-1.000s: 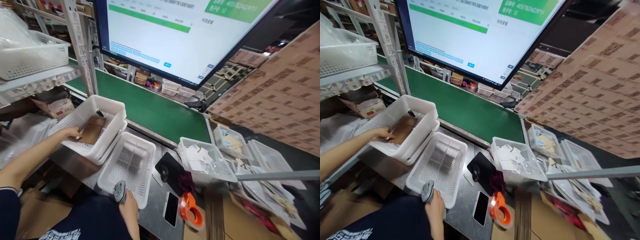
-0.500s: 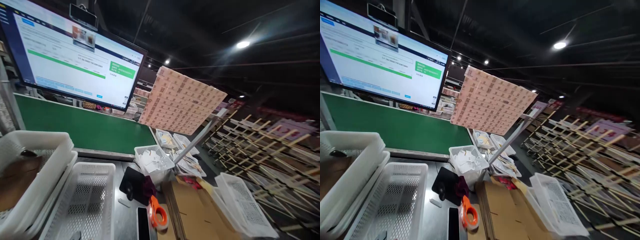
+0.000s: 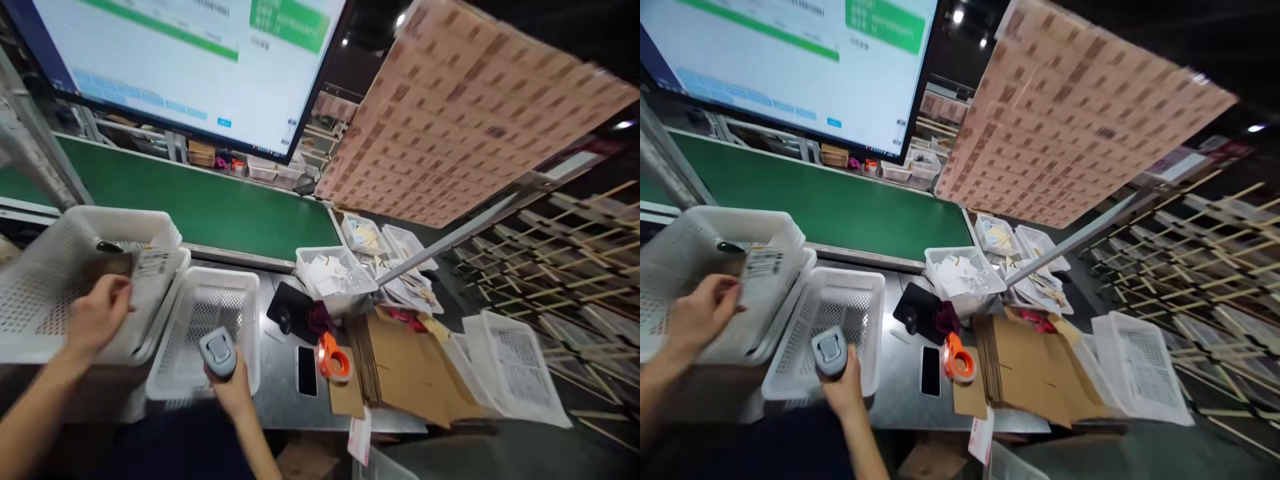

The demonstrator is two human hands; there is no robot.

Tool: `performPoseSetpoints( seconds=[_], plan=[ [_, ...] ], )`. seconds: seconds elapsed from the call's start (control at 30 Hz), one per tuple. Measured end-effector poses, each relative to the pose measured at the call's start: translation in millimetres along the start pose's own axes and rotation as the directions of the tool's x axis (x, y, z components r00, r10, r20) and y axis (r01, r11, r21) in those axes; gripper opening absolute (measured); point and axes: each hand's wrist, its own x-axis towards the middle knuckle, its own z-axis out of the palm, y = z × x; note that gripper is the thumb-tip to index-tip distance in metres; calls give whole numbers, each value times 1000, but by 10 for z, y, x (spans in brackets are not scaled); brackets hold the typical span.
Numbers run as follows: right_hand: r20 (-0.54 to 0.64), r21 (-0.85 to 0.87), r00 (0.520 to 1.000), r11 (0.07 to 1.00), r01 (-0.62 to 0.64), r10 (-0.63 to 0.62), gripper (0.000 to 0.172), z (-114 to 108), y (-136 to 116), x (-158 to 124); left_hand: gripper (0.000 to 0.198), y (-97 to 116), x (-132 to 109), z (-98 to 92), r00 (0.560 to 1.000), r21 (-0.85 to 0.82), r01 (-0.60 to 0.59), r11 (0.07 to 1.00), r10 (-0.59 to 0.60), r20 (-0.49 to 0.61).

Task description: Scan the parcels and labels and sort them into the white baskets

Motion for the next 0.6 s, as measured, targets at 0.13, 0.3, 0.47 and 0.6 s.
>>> performPoseSetpoints(
  seconds=[0.13, 0.3, 0.47, 0.6],
  plan=[
    [-32, 114, 999, 993, 34, -30, 37, -26, -311, 261, 45, 198, -365, 762, 926, -297, 133, 945, -11, 377],
    [-6, -94, 992, 987, -128, 128, 48, -209, -88, 181, 71, 24, -738, 1394, 825, -296, 278, 914, -70, 560],
    [50, -375, 936, 876, -305, 347, 42, -525, 809, -399, 73, -180, -383, 500, 853, -358, -86, 930, 254, 456],
    [158, -527, 866, 782, -332, 474, 54, -736, 1266, -492, 50, -229, 783, -270, 968, -183, -198, 963, 222, 117]
  ],
)
